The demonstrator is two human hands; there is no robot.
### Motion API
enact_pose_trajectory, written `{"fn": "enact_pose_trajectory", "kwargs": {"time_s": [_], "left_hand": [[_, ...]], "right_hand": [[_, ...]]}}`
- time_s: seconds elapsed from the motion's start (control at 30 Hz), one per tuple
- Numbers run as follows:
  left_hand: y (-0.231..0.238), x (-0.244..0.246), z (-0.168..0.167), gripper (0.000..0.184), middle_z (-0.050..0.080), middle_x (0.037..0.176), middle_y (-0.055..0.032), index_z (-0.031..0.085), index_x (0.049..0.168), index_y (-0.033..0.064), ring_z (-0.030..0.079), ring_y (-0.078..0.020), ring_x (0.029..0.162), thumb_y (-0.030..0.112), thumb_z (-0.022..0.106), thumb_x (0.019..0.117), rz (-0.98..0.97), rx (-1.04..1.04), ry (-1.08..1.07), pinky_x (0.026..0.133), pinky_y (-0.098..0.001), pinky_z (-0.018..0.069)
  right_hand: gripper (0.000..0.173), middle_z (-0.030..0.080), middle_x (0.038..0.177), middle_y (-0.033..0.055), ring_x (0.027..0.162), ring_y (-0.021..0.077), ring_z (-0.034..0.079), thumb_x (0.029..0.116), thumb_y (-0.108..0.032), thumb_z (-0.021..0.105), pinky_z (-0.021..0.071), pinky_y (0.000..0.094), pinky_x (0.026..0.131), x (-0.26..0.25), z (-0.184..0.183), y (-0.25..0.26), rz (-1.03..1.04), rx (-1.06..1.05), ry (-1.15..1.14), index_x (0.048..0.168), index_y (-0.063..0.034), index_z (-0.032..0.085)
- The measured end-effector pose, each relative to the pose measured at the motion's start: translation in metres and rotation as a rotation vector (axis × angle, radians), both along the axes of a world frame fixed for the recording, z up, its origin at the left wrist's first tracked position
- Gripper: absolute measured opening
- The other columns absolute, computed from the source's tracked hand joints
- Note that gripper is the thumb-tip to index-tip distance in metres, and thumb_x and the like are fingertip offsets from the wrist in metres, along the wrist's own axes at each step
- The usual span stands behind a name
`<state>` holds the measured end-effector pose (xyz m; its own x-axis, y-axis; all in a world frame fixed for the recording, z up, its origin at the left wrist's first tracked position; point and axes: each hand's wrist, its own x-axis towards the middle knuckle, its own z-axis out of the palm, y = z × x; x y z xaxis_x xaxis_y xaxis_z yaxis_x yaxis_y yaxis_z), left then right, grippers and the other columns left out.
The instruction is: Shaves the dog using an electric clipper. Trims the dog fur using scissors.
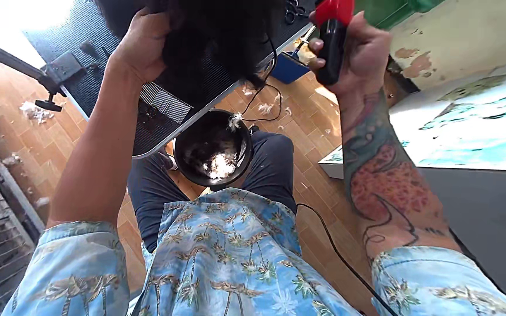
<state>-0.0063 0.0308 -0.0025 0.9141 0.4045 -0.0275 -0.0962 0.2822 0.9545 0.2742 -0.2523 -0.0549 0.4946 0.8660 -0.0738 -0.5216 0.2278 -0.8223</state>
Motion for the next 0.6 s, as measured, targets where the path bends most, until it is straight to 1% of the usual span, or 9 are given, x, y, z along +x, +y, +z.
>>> {"fn": "enact_pose_trajectory", "kwargs": {"time_s": [0.07, 0.13, 0.23, 0.3, 0.4, 0.43, 0.5, 0.53, 0.6], "left_hand": [[0.002, -0.004, 0.007, 0.018, 0.069, 0.093, 0.0047, 0.058, 0.105, 0.0169, 0.069, -0.0088, 0.089, 0.005, 0.045, 0.1025, -0.015, 0.115, 0.088, 0.08, -0.0311, 0.0606], [0.005, -0.008, 0.015, 0.021, 0.068, 0.092, 0.0071, 0.06, 0.102, 0.0163, 0.067, -0.0056, 0.088, 0.0, 0.047, 0.0998, -0.06, 0.245, 0.15, 0.08, -0.0266, 0.0593], [0.02, -0.015, 0.017, 0.024, 0.07, 0.087, 0.0092, 0.065, 0.092, 0.0177, 0.068, -0.0024, 0.084, -0.003, 0.053, 0.0901, -0.17, 0.348, 0.084, 0.078, -0.023, 0.0593], [0.029, -0.016, 0.014, 0.017, 0.071, 0.088, 0.0056, 0.069, 0.091, 0.0153, 0.069, -0.0057, 0.087, -0.001, 0.064, 0.0871, -0.25, 0.333, -0.066, 0.082, -0.0263, 0.0598], [0.031, -0.014, 0.012, 0.014, 0.071, 0.086, 0.0036, 0.07, 0.089, 0.0127, 0.069, -0.0066, 0.084, -0.001, 0.071, 0.0856, -0.274, 0.286, -0.183, 0.08, -0.0268, 0.06], [0.03, -0.014, 0.011, 0.014, 0.071, 0.086, 0.0038, 0.07, 0.089, 0.0131, 0.069, -0.0063, 0.084, 0.0, 0.072, 0.0851, -0.271, 0.267, -0.204, 0.079, -0.027, 0.0604], [0.03, -0.012, 0.008, 0.01, 0.073, 0.086, 0.0063, 0.071, 0.091, 0.0158, 0.07, -0.0044, 0.083, 0.007, 0.073, 0.0861, -0.294, 0.25, -0.271, 0.078, -0.0271, 0.0616], [0.031, -0.011, 0.007, 0.008, 0.073, 0.086, 0.0072, 0.071, 0.092, 0.0165, 0.07, -0.0036, 0.082, 0.009, 0.071, 0.0887, -0.308, 0.236, -0.283, 0.077, -0.0266, 0.0614], [0.037, -0.01, 0.003, 0.007, 0.071, 0.084, 0.007, 0.069, 0.091, 0.0169, 0.069, -0.0034, 0.081, 0.012, 0.064, 0.0941, -0.307, 0.187, -0.205, 0.075, -0.0254, 0.0604]], "right_hand": [[0.048, 0.065, 0.115, 0.0126, 0.088, 0.0237, 0.068, 0.1115, -0.026, 0.014, 0.0596, 0.0393, 0.077, 0.017, -0.003, 0.02, 0.001, 0.041, 0.002, 0.143, -0.0138, 0.047], [0.048, 0.065, 0.121, 0.0127, 0.099, 0.0276, 0.07, 0.109, -0.01, 0.025, 0.0605, 0.0444, 0.087, 0.028, -0.002, 0.038, -0.016, -0.001, -0.088, 0.153, -0.0224, 0.04], [0.065, 0.063, 0.125, 0.0099, 0.102, 0.026, 0.07, 0.1033, 0.0, 0.037, 0.0615, 0.0425, 0.087, 0.043, -0.001, 0.065, 0.063, -0.085, -0.223, 0.161, -0.0285, 0.027], [0.068, 0.06, 0.131, 0.0088, 0.106, 0.0252, 0.069, 0.1022, 0.002, 0.042, 0.0622, 0.0416, 0.086, 0.049, -0.001, 0.08, 0.093, -0.141, -0.252, 0.161, -0.026, 0.024], [0.049, 0.065, 0.123, 0.0054, 0.106, 0.0215, 0.07, 0.1051, -0.002, 0.04, 0.0615, 0.0393, 0.088, 0.051, 0.005, 0.098, 0.099, -0.189, -0.29, 0.151, -0.0187, 0.039], [0.047, 0.064, 0.125, 0.0055, 0.108, 0.0211, 0.068, 0.1055, -0.002, 0.037, 0.0602, 0.0397, 0.091, 0.055, 0.004, 0.102, 0.122, -0.181, -0.298, 0.15, -0.0174, 0.041], [0.046, 0.063, 0.128, 0.0006, 0.114, 0.0156, 0.065, 0.1046, -0.002, 0.037, 0.0568, 0.0388, 0.097, 0.058, 0.006, 0.108, 0.119, -0.23, -0.35, 0.147, -0.0187, 0.043], [0.044, 0.064, 0.123, -0.0008, 0.113, 0.0138, 0.064, 0.1028, 0.0, 0.04, 0.0563, 0.0384, 0.097, 0.054, 0.009, 0.112, 0.064, -0.278, -0.345, 0.141, -0.0184, 0.047], [0.031, 0.067, 0.105, 0.0002, 0.1, 0.0134, 0.067, 0.0955, 0.005, 0.049, 0.0584, 0.0386, 0.088, 0.039, 0.015, 0.12, -0.102, -0.362, -0.273, 0.118, -0.0151, 0.056]]}}
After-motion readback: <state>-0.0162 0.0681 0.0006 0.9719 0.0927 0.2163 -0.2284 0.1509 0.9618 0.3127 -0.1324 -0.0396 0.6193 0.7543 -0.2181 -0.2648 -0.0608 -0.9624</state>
